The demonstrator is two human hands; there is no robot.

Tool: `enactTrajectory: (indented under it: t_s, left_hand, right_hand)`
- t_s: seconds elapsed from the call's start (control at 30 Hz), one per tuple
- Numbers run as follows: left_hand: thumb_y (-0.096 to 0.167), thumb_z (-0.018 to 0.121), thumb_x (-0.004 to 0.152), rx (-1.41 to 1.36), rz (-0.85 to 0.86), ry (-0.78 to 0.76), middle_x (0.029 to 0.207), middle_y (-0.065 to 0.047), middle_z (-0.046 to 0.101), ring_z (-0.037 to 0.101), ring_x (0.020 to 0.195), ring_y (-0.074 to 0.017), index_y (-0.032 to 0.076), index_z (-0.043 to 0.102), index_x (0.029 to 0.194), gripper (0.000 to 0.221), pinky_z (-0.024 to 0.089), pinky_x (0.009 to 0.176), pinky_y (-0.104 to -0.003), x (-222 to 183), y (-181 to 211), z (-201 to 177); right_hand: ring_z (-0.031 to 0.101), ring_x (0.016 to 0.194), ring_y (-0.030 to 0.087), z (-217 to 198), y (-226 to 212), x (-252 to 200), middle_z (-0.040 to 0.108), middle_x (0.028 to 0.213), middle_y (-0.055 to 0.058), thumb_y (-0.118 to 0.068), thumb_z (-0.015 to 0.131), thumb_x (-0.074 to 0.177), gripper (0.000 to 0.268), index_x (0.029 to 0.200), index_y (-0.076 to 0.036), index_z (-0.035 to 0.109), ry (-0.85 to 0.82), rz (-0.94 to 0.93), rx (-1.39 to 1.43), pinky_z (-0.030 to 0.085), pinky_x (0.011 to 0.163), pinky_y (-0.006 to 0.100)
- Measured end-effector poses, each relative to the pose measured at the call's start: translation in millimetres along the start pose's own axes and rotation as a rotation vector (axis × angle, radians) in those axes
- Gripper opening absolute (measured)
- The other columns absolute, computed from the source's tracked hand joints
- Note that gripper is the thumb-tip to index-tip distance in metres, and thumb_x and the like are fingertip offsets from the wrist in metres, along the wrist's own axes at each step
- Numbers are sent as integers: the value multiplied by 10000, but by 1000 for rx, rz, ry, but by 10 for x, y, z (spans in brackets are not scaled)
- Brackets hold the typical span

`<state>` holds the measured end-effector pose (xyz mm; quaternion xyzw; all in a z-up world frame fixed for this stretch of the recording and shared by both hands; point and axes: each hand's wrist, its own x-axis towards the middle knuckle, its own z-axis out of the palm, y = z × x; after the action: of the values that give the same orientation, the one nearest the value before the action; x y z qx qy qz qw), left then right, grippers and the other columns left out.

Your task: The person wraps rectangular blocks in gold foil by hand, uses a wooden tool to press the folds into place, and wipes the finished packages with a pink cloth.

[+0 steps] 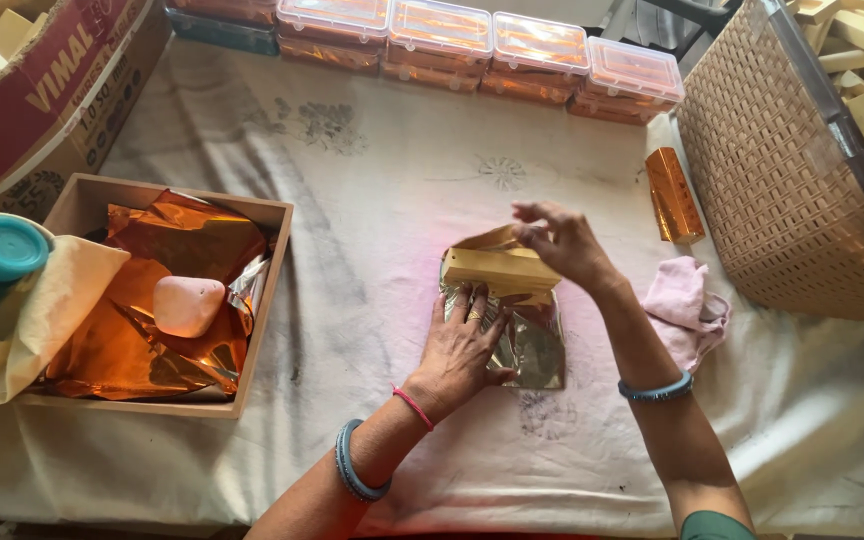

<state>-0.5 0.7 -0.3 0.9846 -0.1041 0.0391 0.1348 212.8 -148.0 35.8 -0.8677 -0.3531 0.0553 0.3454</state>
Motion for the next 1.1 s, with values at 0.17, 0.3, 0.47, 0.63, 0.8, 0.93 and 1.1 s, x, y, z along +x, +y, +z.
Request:
enactTrajectory:
  t_s: [0.17,0.3,0.47,0.63,0.8,0.93,1.1]
  left_hand:
    - [733,646,811,16,-5,-39,1587,-260,301,214,1488,-441,164,427,1527,940,188,1160,-673,25,-7,15]
    - [738,639,797,33,3,-25,1586,-270,297,212,1481,-446,166,404,1547,973,199,1146,-666,5,-2,8]
    - [741,638,795,33,-1,-26,1588,-270,290,207,1484,-442,177,403,1544,966,193,1149,-667,17,1,-10]
    - [735,634,814,30,-4,-43,1589,-265,304,226,1483,-437,172,406,1551,956,200,1162,-658,7,1,-25]
    - [728,636,813,26,-5,-46,1584,-256,303,214,1484,-444,179,405,1542,941,197,1158,-659,14,-2,-4]
    - [713,641,822,10,-11,-53,1583,-249,305,214,1486,-444,179,393,1553,939,192,1160,-674,11,-2,-14]
    - [687,654,826,14,-1,-38,1611,-285,243,203,1485,-464,186,387,1550,920,197,1147,-673,7,1,-23]
  right_hand:
    - [651,1214,233,-102,9,129,703,1299,140,-364,805,868,587,1355,-70,661,-114,19,-27,536,992,415]
    - [698,1090,212,27,145,248,724,1183,124,-332,824,795,633,1345,-76,645,-136,25,-38,571,929,364]
    - [719,929,238,27,-84,311,740,982,123,-308,838,766,483,1159,-54,716,-196,162,-187,578,855,388]
    - [727,898,230,85,121,365,730,937,112,-299,839,774,376,1010,-20,749,-205,94,-249,589,830,383]
    - [732,889,213,39,-153,248,775,954,137,-216,802,806,353,1078,-13,706,-136,11,-73,583,828,344]
    - [746,868,199,40,-139,112,772,965,111,-133,770,867,247,1088,-27,739,-85,-89,-96,613,809,326]
    - [752,896,183,93,-119,-149,732,1013,60,-29,750,869,149,1013,-65,755,8,-370,-139,651,828,325]
